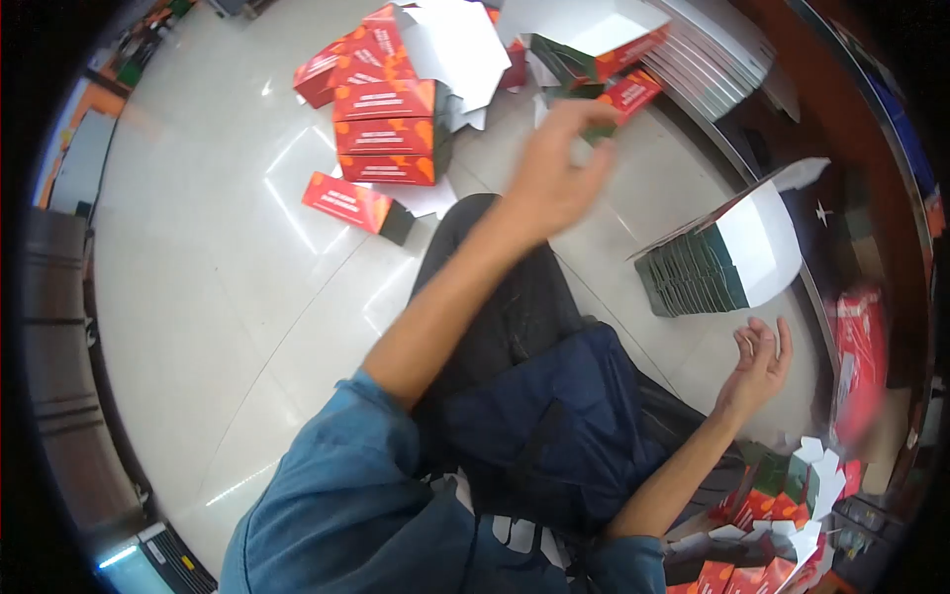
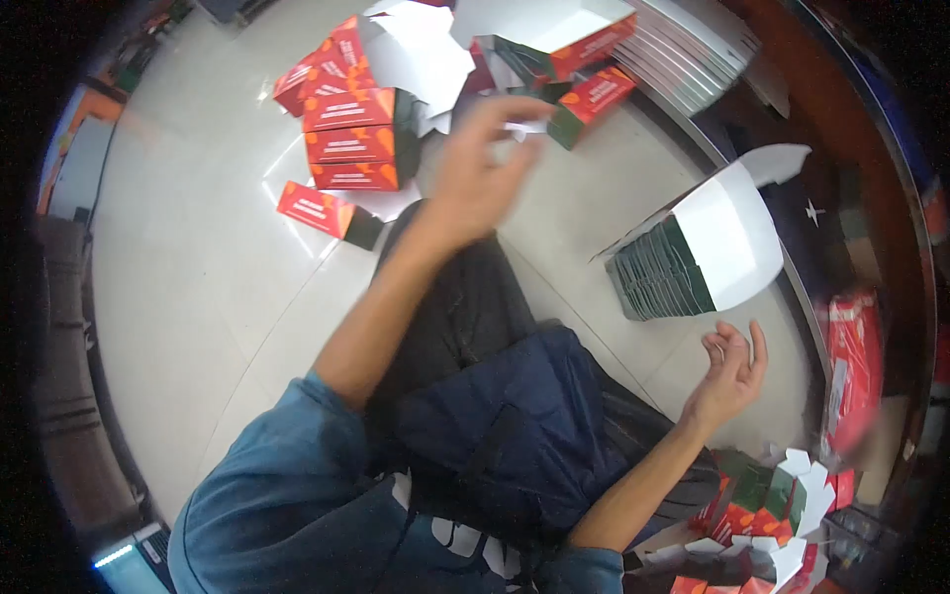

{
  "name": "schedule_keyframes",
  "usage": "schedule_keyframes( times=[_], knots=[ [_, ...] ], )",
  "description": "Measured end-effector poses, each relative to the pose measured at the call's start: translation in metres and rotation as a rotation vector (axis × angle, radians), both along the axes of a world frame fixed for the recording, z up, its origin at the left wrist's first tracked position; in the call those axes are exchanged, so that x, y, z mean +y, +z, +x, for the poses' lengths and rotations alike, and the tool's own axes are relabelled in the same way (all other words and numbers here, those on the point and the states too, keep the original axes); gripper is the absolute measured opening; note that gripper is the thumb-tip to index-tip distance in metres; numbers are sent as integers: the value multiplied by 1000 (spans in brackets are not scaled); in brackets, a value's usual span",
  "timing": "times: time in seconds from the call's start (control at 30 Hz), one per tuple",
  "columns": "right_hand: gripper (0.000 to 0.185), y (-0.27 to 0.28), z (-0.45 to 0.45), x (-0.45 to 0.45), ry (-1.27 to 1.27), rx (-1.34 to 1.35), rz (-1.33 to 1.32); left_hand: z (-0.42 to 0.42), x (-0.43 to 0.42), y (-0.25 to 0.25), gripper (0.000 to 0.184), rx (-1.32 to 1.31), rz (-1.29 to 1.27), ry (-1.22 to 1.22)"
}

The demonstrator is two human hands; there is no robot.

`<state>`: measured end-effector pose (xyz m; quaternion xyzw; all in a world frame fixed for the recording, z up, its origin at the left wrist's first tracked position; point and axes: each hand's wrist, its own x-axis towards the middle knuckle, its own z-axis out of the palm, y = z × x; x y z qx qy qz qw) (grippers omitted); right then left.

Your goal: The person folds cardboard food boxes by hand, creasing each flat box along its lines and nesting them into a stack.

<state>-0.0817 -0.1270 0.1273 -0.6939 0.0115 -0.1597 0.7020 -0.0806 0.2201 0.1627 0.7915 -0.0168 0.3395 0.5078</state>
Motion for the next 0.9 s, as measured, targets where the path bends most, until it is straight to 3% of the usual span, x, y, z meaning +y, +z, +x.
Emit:
schedule_keyframes(
  times=[0.03,0.1,0.17,0.23,0.33,0.43,0.47,0.53,0.57,0.67,0.8,0.87,0.9],
  knots=[
    [39,-4,4,-5,-23,3,40,-20,29,6,32,-6,63,71],
    [33,-9,4,-13,-93,10,109,-65,95,4,43,227,235,217],
    [32,-9,4,-13,-81,4,129,-103,165,-23,58,526,611,143],
    [32,-11,3,-16,-52,7,134,-143,208,-66,73,850,967,225],
    [32,-19,5,-18,-21,13,134,-172,221,-63,78,1050,1111,107],
    [32,-16,4,-16,-19,16,135,-188,243,-60,77,991,1196,-8],
    [32,-16,4,-16,-13,15,134,-194,248,-58,75,1049,1081,-21],
    [32,-14,5,-15,-10,18,138,-193,234,-3,72,1156,853,-63],
    [32,-15,6,-15,-4,21,143,-191,220,29,67,1264,589,-48],
    [31,-5,4,-5,17,18,145,-194,233,76,62,1261,90,-170],
    [29,10,-14,15,115,-104,14,-227,251,91,61,537,-540,-250],
    [32,52,-47,70,256,-94,-80,-237,240,103,61,235,-886,-178],
    [40,69,-62,100,473,-94,-25,-227,209,118,56,99,-930,-270]
  ],
)
